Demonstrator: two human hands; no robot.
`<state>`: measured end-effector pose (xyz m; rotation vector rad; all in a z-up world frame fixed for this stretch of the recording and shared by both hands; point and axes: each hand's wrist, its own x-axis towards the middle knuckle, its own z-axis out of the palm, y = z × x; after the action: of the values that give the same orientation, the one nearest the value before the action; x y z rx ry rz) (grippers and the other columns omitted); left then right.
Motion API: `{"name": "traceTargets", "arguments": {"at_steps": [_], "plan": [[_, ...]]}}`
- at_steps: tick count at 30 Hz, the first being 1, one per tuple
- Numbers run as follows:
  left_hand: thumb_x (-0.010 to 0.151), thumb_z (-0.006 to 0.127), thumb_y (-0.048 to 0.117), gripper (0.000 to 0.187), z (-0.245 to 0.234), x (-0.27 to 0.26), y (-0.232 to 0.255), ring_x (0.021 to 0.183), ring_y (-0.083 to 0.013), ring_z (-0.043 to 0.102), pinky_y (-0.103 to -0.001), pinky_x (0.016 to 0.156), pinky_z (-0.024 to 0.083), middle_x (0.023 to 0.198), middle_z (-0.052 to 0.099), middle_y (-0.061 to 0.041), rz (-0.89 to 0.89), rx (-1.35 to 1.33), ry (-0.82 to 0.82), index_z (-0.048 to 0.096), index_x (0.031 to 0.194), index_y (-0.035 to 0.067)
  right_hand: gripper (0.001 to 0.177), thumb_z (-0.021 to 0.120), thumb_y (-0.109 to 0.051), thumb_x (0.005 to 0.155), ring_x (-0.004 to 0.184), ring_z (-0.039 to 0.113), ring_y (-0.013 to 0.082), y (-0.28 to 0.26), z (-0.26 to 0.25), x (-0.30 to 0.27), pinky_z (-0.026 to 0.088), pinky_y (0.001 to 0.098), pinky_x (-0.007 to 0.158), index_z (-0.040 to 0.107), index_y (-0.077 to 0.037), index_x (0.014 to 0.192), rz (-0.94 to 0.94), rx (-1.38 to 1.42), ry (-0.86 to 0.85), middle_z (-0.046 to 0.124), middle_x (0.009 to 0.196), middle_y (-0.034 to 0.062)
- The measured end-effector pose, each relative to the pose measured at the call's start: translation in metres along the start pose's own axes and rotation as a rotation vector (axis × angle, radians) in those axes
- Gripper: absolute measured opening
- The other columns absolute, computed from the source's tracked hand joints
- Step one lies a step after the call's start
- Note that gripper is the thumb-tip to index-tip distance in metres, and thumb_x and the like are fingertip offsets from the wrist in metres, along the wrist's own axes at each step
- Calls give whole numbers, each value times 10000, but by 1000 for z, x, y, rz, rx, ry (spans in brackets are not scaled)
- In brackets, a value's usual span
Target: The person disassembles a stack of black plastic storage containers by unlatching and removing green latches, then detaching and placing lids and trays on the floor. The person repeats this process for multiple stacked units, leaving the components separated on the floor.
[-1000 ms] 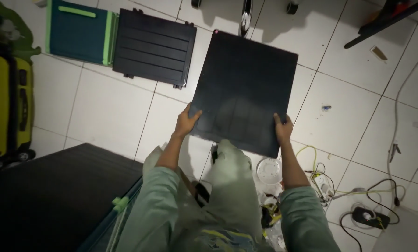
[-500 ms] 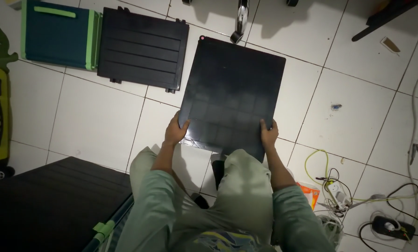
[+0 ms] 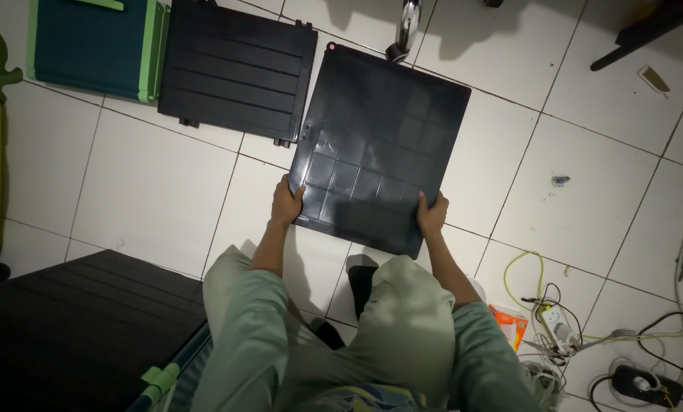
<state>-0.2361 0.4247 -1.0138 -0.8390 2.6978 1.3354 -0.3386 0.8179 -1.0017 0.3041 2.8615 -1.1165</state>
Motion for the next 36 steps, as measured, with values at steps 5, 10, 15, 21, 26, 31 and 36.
{"name": "traceTargets", "arguments": {"at_steps": [5, 10, 15, 21, 26, 31, 36], "plan": [[985, 684, 349, 693, 11, 12, -6, 1245, -457, 514, -508, 1049, 433, 1343, 556, -290, 27, 68, 37, 410, 1480, -52, 595, 688, -422, 964, 1148, 584, 440, 0, 9, 20, 465, 502, 1007, 590, 27, 1342, -1, -3, 11, 597, 1229, 281], [975, 669, 344, 686, 15, 18, -3, 1271, -438, 477, -499, 1023, 445, 1408, 485, -255, -37, 69, 15, 399, 1494, -16, 591, 719, -377, 943, 1169, 569, 444, 4, 16, 30, 450, 509, 1017, 579, 39, 1338, 30, 2, -2, 585, 1250, 289], [966, 670, 348, 673, 15, 17, 0, 1238, -433, 479, -512, 1011, 450, 1370, 502, -237, -27, 114, 30, 419, 1488, 5, 601, 746, -340, 918, 1181, 554, 439, 7, 19, 33, 441, 511, 1028, 572, 20, 1366, 14, -27, -9, 579, 1250, 273], [952, 694, 381, 668, 16, 16, 5, 1215, -434, 486, -524, 1005, 447, 1320, 517, -231, -61, 169, 7, 448, 1471, 41, 642, 767, -305, 904, 1201, 552, 434, 3, 13, 34, 445, 504, 1042, 540, 17, 1411, 18, -8, -9, 571, 1275, 269], [940, 690, 341, 633, 16, 6, 18, 1226, -415, 506, -501, 1012, 460, 1309, 530, -209, -49, 132, -38, 474, 1469, 69, 839, 821, -301, 872, 1278, 504, 464, 0, 7, 35, 407, 498, 1090, 401, 102, 1476, 32, -36, 51, 514, 1379, 318], [928, 707, 301, 640, 15, 3, 23, 1260, -390, 507, -477, 1036, 453, 1333, 527, -191, -105, 86, -100, 462, 1465, 53, 897, 820, -311, 859, 1339, 473, 458, 1, 6, 35, 371, 485, 1147, 356, 92, 1514, 101, -34, 18, 492, 1442, 314], [906, 726, 164, 704, 12, -3, 24, 1274, -418, 496, -475, 1087, 427, 1368, 512, -239, -38, 11, 56, 398, 1503, -14, 856, 794, -257, 889, 1419, 431, 443, -11, -6, 30, 336, 464, 1203, 345, 88, 1530, -20, 60, -11, 438, 1524, 321]]}}
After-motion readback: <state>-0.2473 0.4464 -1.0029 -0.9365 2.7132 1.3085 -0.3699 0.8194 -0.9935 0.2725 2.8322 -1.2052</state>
